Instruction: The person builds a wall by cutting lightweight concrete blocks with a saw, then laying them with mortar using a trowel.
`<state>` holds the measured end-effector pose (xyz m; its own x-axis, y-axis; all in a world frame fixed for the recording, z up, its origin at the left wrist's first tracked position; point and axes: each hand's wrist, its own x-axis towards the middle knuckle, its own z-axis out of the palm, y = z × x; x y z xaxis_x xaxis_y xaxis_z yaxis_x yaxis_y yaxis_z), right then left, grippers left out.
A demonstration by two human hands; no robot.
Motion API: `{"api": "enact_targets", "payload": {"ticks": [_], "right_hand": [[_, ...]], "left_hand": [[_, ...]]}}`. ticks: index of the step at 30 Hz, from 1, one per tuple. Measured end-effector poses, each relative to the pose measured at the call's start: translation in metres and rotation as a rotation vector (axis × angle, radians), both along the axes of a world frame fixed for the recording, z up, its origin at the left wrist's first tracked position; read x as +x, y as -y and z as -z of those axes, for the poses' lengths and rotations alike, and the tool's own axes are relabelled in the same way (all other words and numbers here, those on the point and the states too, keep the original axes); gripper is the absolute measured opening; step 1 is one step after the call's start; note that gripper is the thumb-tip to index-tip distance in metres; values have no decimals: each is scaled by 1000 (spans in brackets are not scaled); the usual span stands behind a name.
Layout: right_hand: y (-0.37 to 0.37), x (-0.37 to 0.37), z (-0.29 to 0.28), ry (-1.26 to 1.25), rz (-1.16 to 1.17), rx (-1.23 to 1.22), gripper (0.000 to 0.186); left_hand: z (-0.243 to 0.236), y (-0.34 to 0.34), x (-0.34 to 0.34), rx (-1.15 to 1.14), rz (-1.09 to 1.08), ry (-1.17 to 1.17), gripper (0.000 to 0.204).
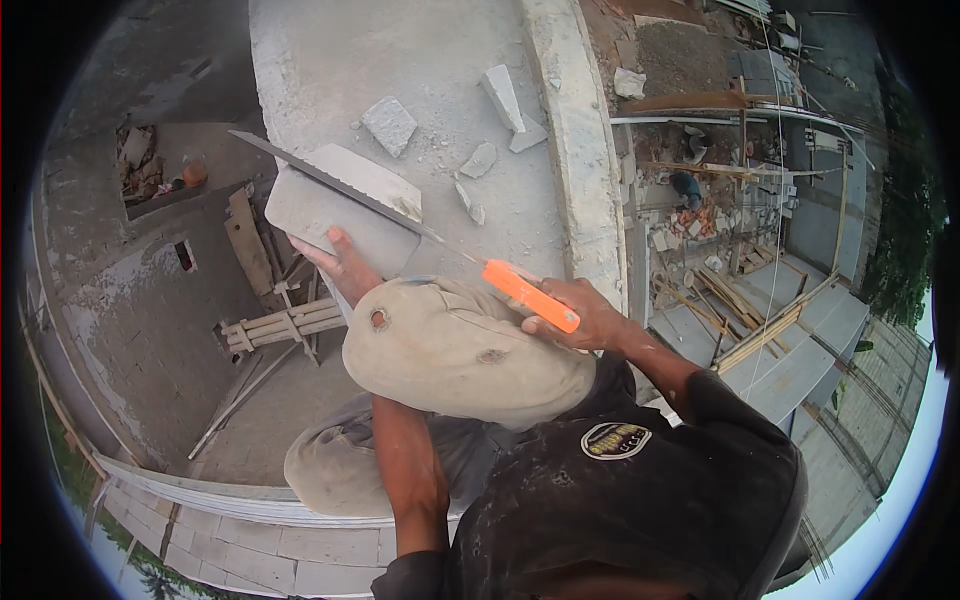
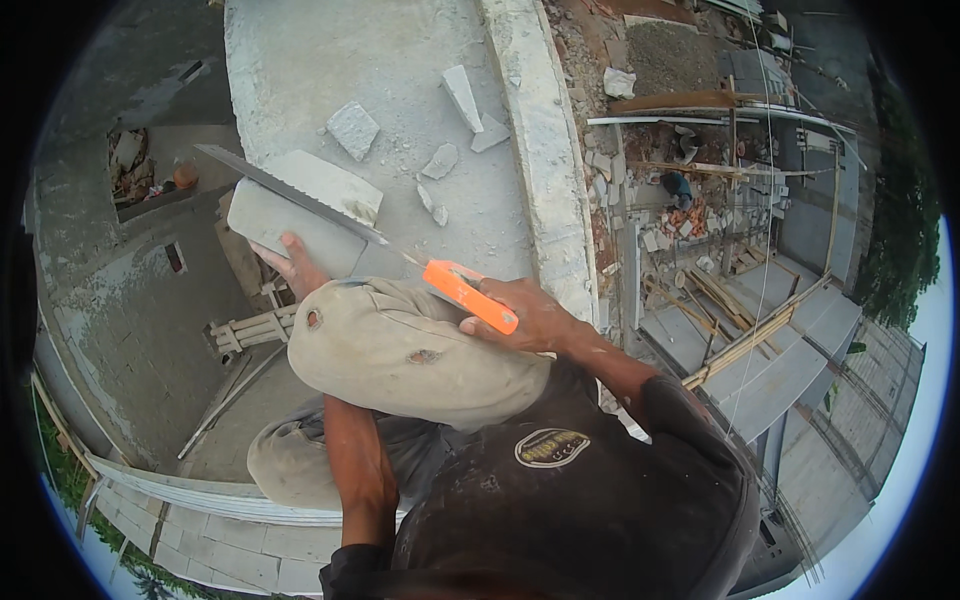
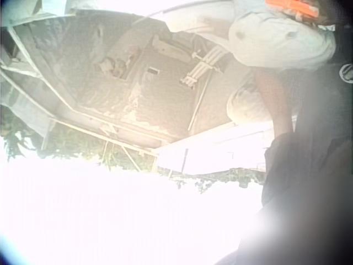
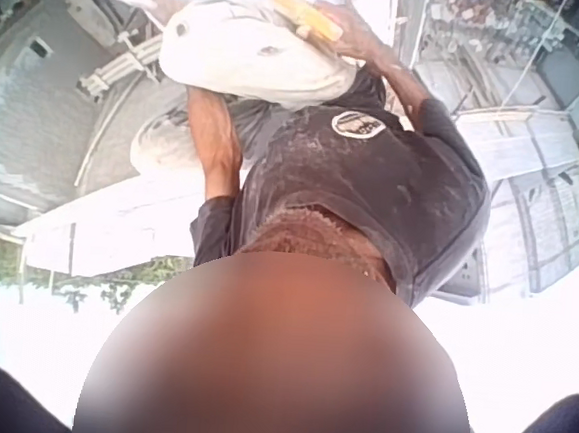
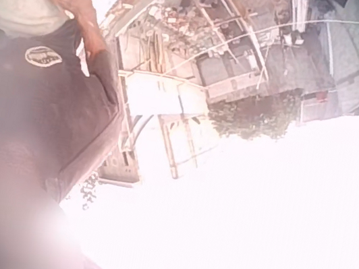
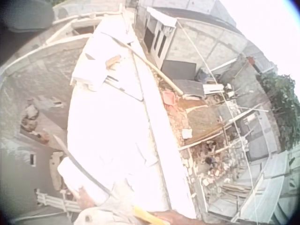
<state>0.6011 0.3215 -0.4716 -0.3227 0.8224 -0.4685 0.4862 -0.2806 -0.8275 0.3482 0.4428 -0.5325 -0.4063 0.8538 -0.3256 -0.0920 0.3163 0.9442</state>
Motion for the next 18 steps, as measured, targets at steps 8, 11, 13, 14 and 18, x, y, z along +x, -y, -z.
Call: {"api": "enact_targets", "payload": {"ticks": [8,11,13,14,18], "right_hand": [[-23,2,-2,-57,54,-135,42],[-16,-3,-43,23,-140,-97,41],[-7,15,-50,62,-107,-184,41],[-5,18,-43,49,-53,-142,44],[-35,-5,7,39,-6,-56,47]], "left_hand": [[9,-3,4,51,-3,87,102],[0,6,-11,12,-50,67,102],[1,6,6,-4,-46,105,102],[-3,4,10,8,-39,123,102],[-4,1,8,43,-31,152,103]]}}
